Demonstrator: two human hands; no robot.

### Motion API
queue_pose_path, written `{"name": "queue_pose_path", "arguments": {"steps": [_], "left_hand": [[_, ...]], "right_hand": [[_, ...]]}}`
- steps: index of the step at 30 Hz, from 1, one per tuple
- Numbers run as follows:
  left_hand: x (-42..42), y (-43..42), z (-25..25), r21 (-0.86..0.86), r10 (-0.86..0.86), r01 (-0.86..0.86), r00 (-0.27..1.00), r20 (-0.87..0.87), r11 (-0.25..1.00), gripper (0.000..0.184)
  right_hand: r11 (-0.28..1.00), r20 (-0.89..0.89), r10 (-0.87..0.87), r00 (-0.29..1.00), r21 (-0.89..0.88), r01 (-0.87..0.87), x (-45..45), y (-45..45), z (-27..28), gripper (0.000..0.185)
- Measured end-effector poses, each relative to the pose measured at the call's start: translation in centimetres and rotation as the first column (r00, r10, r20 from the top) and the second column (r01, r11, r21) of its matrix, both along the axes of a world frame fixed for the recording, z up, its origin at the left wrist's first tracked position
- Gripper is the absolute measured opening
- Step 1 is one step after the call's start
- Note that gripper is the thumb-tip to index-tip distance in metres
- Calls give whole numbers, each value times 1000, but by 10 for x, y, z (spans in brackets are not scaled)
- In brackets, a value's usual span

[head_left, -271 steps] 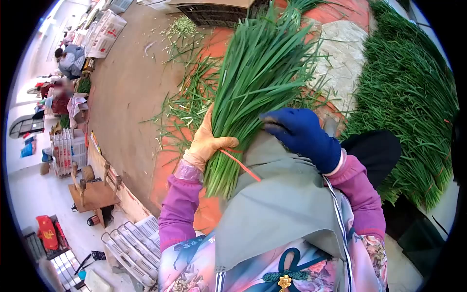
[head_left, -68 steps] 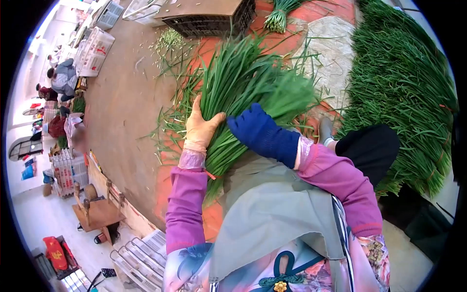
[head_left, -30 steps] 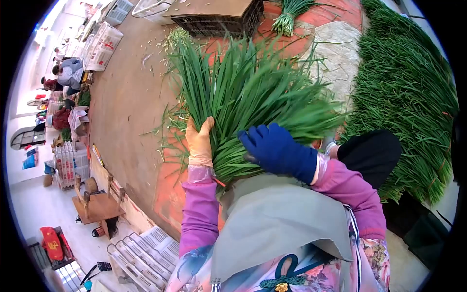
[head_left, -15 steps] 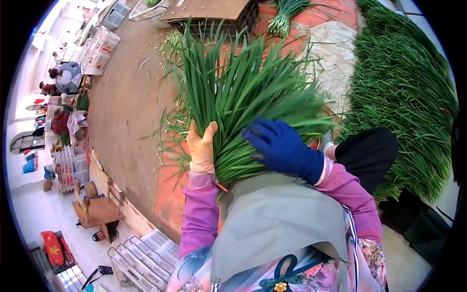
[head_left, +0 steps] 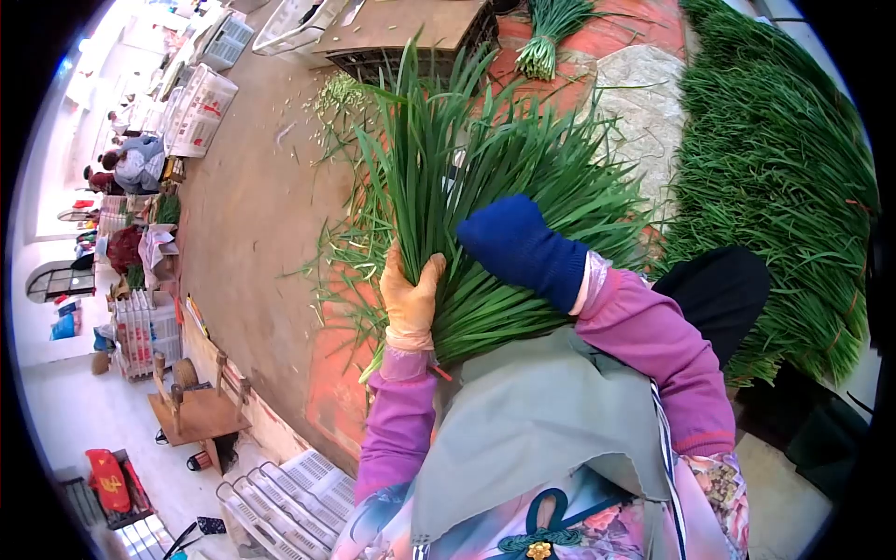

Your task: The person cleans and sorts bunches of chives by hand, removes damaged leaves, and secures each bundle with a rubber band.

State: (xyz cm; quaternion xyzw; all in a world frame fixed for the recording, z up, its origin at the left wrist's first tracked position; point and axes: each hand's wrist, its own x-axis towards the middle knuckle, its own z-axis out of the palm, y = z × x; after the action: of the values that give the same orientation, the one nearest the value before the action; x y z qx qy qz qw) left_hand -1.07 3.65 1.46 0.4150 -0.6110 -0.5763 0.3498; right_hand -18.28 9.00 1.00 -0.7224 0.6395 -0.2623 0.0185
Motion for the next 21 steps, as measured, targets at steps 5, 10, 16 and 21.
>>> {"name": "queue_pose_path", "arguments": {"steps": [5, 10, 16, 21], "left_hand": [[6, -3, -2, -22, -13, 13, 1000, 8, 1000, 39], [8, -2, 3, -88, -46, 53, 996, 82, 995, 33], [6, 1, -5, -189, -94, 113, 990, 108, 976, 42], [5, 4, 2, -180, -94, 115, 988, 122, 977, 51]], "right_hand": [[975, 481, -37, 876, -173, 136, -27, 2, 6, 17], [928, 846, -65, 529, -144, 344, -67, -14, 53, 28], [917, 137, -356, 924, -142, 374, -83, -50, 57, 42], [945, 844, 233, 484, -314, 92, -131, -39, 60, 16]]}}
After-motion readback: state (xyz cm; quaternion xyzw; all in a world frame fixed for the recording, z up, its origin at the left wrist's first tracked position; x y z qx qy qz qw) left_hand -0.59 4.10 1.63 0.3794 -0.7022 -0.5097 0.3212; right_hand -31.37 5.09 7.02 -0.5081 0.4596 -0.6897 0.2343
